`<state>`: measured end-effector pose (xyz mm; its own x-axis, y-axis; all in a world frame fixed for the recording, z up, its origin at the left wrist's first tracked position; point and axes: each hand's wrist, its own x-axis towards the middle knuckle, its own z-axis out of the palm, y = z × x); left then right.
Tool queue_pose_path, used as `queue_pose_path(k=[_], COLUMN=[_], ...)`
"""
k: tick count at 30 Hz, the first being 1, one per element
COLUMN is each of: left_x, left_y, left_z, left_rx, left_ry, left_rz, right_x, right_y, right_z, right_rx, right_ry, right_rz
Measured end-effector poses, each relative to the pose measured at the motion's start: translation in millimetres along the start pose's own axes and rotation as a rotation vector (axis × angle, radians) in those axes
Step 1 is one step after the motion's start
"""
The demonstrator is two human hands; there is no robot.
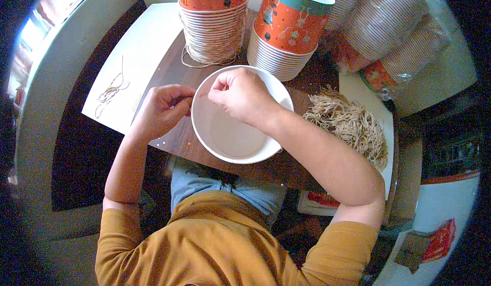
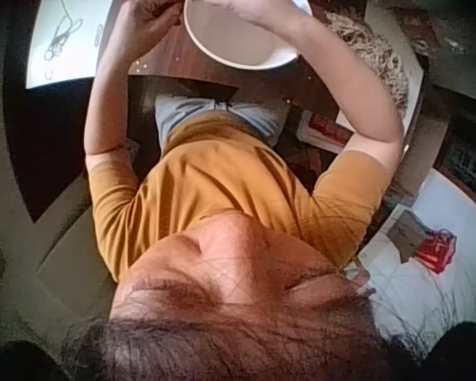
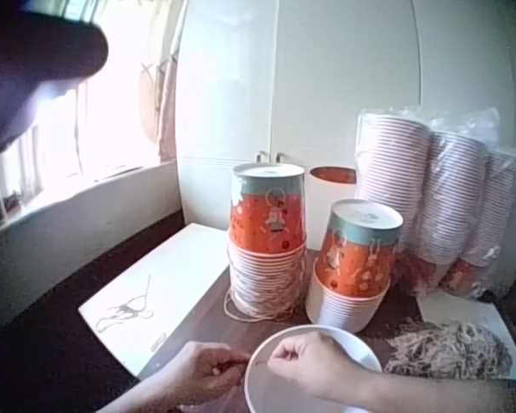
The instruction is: Attaching string handles to festive paper buckets.
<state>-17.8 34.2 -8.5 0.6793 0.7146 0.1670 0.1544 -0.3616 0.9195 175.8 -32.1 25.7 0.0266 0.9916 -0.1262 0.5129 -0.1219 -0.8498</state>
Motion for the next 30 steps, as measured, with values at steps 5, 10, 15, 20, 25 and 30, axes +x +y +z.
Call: queue_pose_path(k=[5, 10, 15, 20, 25, 30], left_x=[-1.7, -0.7, 0.7, 0.8, 0.7, 0.6], left_y=[2.2, 8.5, 10.0, 10.1, 11.9, 6.2], left_z=[0.7, -3.7, -4.2, -3.7, -3.9, -1.4], left_rx=[0.001, 0.091, 0.125, 0.126, 0.159, 0.105], left_ry=[0.004, -0.060, -0.048, -0.050, -0.049, 0.008], left_rz=[-0.021, -0.047, -0.024, -0.031, -0.020, 0.024], right_x=[1.5, 2.5, -1.6, -3.1, -3.6, -4.6], right_y=[4.3, 9.8, 0.6, -3.5, -4.2, -2.8], right_z=[2.3, 5.3, 3.2, 2.6, 1.7, 4.1], right_rx=[-0.001, -0.041, -0.155, -0.230, -0.195, -0.194], right_ry=[0.004, 0.014, 0.008, 0.039, 0.059, 0.037], right_rz=[-0.006, -0.051, -0.016, -0.021, -0.014, -0.036])
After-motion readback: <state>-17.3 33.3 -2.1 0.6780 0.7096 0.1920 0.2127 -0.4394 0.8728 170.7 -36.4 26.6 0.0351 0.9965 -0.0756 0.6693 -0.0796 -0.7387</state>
